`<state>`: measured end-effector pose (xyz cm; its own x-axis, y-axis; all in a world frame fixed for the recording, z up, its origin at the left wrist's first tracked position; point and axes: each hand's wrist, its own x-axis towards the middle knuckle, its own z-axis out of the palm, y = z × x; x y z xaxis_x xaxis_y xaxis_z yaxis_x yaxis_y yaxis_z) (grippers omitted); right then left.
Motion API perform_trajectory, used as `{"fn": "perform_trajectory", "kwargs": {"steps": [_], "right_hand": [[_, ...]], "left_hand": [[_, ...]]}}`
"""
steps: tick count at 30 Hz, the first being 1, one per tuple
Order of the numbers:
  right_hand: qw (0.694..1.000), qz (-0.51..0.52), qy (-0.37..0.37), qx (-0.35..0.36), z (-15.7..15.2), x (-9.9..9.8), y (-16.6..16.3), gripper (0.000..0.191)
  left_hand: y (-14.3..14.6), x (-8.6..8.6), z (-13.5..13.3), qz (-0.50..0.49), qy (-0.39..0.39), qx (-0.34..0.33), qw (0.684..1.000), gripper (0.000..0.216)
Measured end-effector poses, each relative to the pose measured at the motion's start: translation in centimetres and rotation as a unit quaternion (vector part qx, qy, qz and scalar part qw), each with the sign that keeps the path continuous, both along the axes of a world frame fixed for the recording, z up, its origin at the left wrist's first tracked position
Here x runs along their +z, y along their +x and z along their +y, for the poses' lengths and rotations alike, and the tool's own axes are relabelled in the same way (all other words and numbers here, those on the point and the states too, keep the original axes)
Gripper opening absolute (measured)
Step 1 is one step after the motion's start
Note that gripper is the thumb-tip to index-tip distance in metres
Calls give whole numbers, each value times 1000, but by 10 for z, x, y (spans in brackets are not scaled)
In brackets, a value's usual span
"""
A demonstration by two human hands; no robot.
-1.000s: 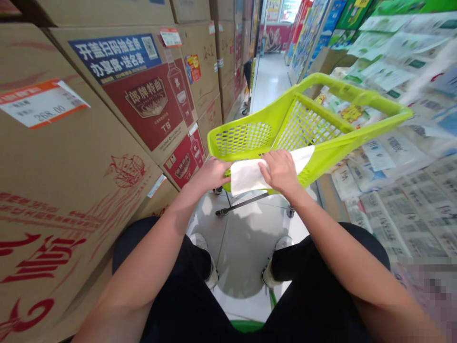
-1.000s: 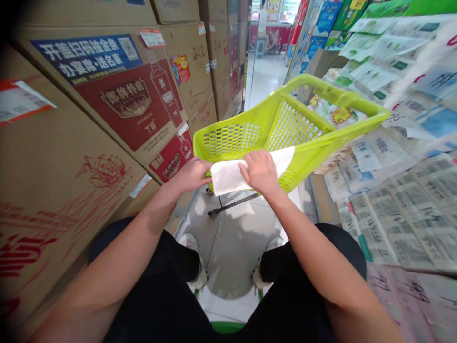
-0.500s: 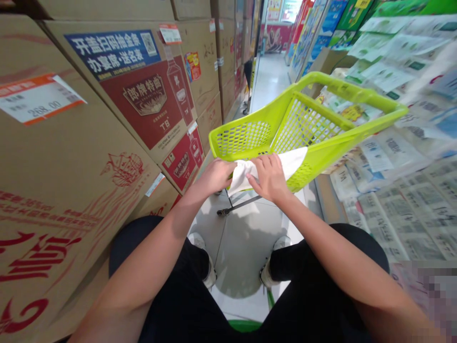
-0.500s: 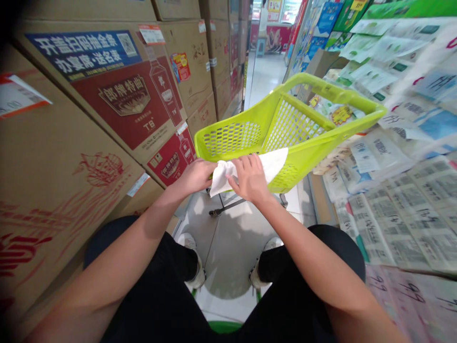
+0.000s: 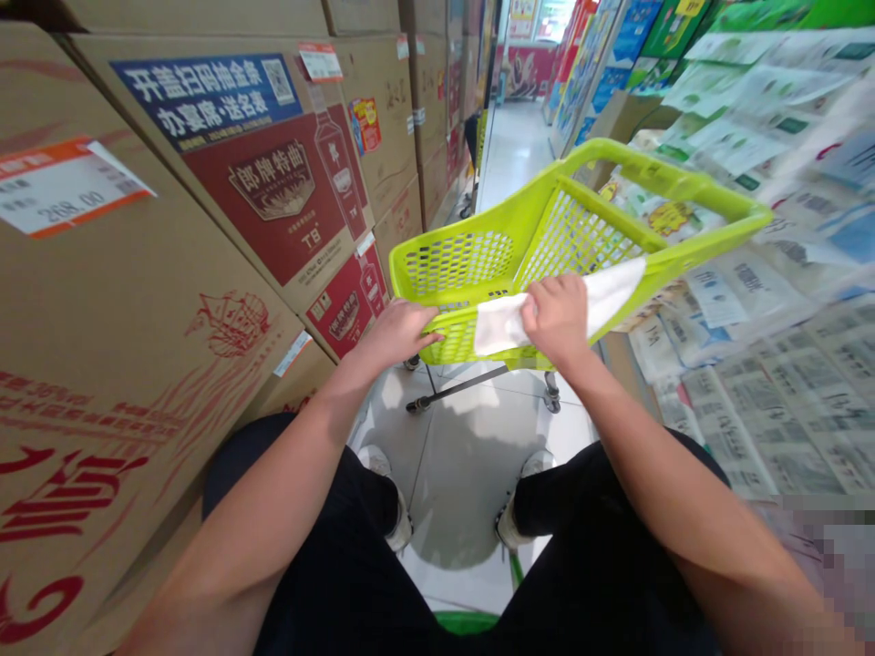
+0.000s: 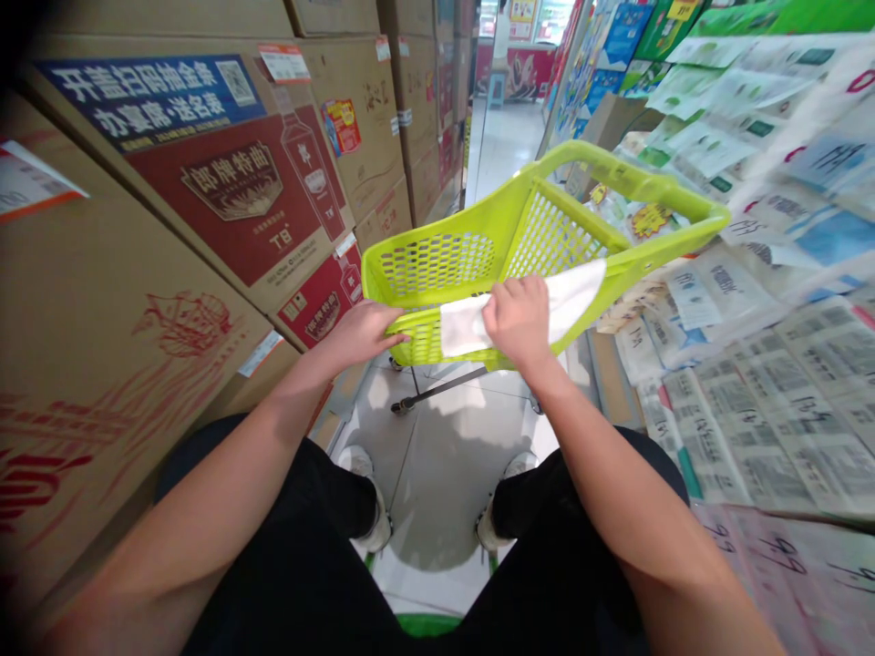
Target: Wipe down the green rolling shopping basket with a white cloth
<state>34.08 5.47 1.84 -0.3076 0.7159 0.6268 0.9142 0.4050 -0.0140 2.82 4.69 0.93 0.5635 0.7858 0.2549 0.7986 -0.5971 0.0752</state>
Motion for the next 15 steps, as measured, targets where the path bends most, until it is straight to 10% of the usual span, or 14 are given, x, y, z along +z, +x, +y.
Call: {"fn": "perform_trajectory", "kwargs": {"steps": [5,15], "right_hand": [[991,15,-16,133,-27,-13,-54,35],[998,-64,-6,12,10,3,34,22]], "left_hand": [[3,3,-4,-36,-25,-32,999,20],[-9,-7,10,-18,-7,-21,1000,28]]}}
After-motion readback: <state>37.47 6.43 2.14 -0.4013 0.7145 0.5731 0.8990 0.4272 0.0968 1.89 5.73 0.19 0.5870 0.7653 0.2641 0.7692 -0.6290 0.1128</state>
